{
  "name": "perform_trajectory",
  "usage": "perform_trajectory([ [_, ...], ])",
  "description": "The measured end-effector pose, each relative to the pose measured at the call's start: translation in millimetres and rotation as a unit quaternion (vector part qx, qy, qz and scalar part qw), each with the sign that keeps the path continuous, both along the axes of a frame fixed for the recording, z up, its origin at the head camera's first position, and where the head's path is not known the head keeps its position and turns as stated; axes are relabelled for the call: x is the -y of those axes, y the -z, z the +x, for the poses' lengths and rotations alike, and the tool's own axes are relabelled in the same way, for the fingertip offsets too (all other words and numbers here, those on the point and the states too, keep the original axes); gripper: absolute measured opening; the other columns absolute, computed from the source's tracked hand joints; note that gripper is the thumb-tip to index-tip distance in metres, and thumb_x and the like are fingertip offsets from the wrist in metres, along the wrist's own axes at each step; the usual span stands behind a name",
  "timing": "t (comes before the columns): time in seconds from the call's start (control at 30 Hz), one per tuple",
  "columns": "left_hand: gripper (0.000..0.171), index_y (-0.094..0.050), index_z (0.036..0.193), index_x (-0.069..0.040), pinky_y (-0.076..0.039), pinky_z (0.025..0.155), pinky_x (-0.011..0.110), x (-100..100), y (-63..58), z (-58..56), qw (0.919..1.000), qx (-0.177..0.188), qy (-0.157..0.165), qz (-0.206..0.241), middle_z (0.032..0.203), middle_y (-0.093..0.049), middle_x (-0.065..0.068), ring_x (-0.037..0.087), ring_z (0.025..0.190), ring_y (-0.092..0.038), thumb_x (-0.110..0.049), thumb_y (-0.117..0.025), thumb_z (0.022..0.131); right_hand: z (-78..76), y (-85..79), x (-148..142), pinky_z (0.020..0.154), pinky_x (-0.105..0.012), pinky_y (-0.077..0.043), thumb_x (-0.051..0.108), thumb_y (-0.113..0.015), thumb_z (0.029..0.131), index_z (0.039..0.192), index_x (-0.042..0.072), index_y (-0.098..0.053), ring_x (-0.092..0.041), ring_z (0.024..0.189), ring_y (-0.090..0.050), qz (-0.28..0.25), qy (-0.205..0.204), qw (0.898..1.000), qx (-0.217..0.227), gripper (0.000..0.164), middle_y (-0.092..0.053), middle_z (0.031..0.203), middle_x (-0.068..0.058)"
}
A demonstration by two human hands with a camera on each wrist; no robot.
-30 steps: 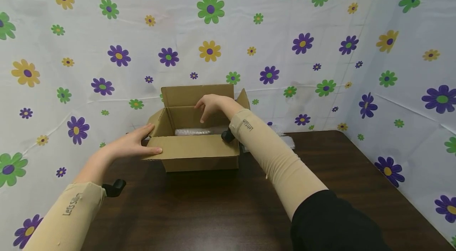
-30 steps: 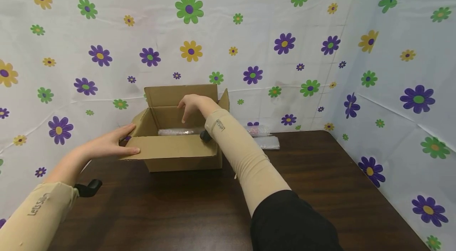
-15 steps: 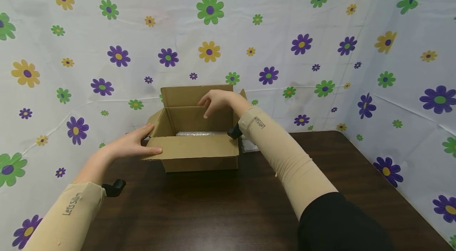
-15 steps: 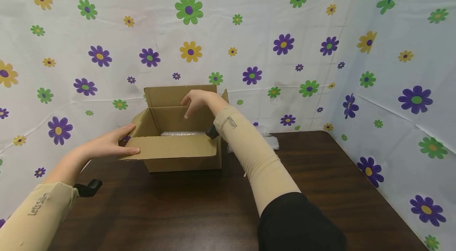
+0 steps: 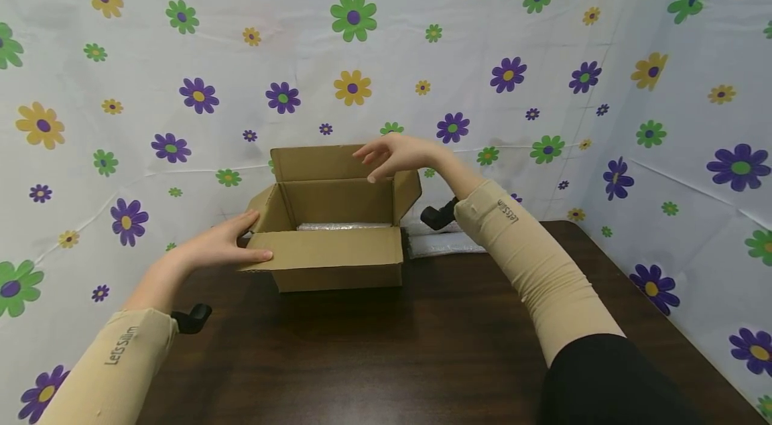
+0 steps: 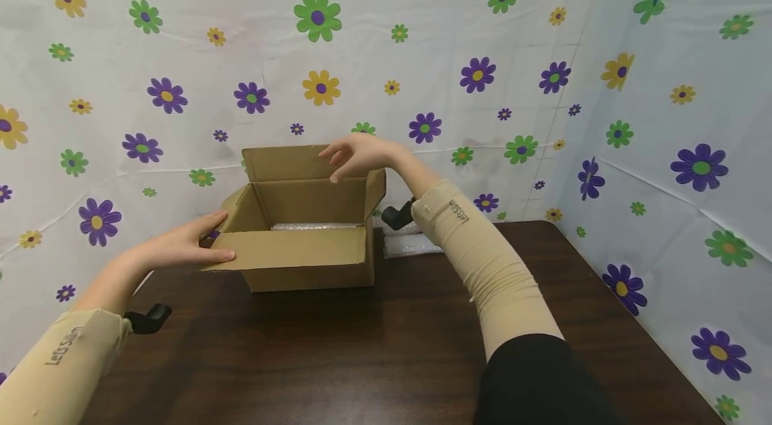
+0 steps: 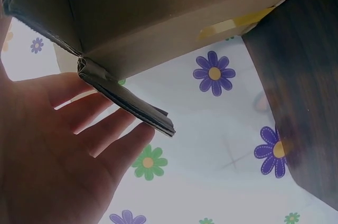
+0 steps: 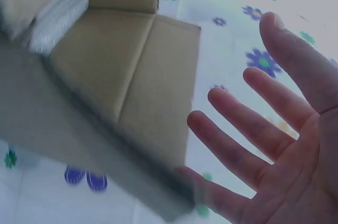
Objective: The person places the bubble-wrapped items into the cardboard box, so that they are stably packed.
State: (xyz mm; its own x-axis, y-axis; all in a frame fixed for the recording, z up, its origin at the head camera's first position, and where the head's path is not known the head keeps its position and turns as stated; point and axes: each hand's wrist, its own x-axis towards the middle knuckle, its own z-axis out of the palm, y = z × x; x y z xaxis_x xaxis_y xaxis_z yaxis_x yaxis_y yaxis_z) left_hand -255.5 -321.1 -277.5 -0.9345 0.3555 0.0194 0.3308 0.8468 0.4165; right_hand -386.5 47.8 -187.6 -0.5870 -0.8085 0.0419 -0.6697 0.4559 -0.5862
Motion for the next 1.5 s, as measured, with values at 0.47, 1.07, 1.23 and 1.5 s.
perform_trajectory([
  [0.47, 0.102, -0.016, 0.148, 0.014, -0.018, 0.108, 0.065, -2, -1.3, -0.5, 1.0, 0.001, 0.003, 0.004, 0.151, -0.016, 0.037, 0.053, 0.139, -0.014, -0.045, -0.071, 0.085, 5.3, 24.7, -96, 0.097, -0.046, -0.047, 0.021, -0.07, 0.091, 0.14, 0.005, -0.051, -0.031, 0.121, -0.056, -0.068, 0.06, 0.996, 0.02, 0.055, -0.056, 0.134, -0.018],
  [1.07, 0.101, -0.016, 0.148, 0.014, -0.02, 0.107, 0.065, 0, 0.5, -1.4, 0.9999, -0.003, 0.011, 0.013, 0.151, -0.017, 0.037, 0.053, 0.138, -0.016, -0.043, -0.071, 0.085, -22.2, 135.6, -150, 0.094, -0.051, -0.048, 0.022, -0.076, 0.084, 0.136, 0.008, -0.057, -0.039, 0.122, -0.053, -0.068, 0.113, 0.991, 0.023, 0.056, -0.059, 0.132, -0.015],
  [1.23, 0.102, -0.016, 0.149, 0.013, -0.02, 0.107, 0.066, 3, 1.9, -2.3, 0.9999, -0.002, 0.007, 0.011, 0.152, -0.016, 0.037, 0.053, 0.138, -0.015, -0.043, -0.071, 0.085, -25.8, 164.1, -152, 0.095, -0.054, -0.046, 0.02, -0.074, 0.085, 0.135, 0.003, -0.057, -0.042, 0.124, -0.048, -0.071, 0.137, 0.987, 0.035, 0.056, -0.056, 0.134, -0.019],
  [1.5, 0.102, -0.015, 0.149, 0.013, -0.02, 0.107, 0.066, 3, 2.5, -3.2, 0.9999, -0.001, 0.008, 0.01, 0.152, -0.015, 0.036, 0.053, 0.138, -0.015, -0.044, -0.071, 0.085, -30.4, 199.0, -153, 0.099, -0.057, -0.042, 0.025, -0.079, 0.081, 0.134, 0.003, -0.057, -0.04, 0.122, -0.052, -0.044, 0.179, 0.983, 0.005, 0.062, -0.06, 0.129, -0.018],
])
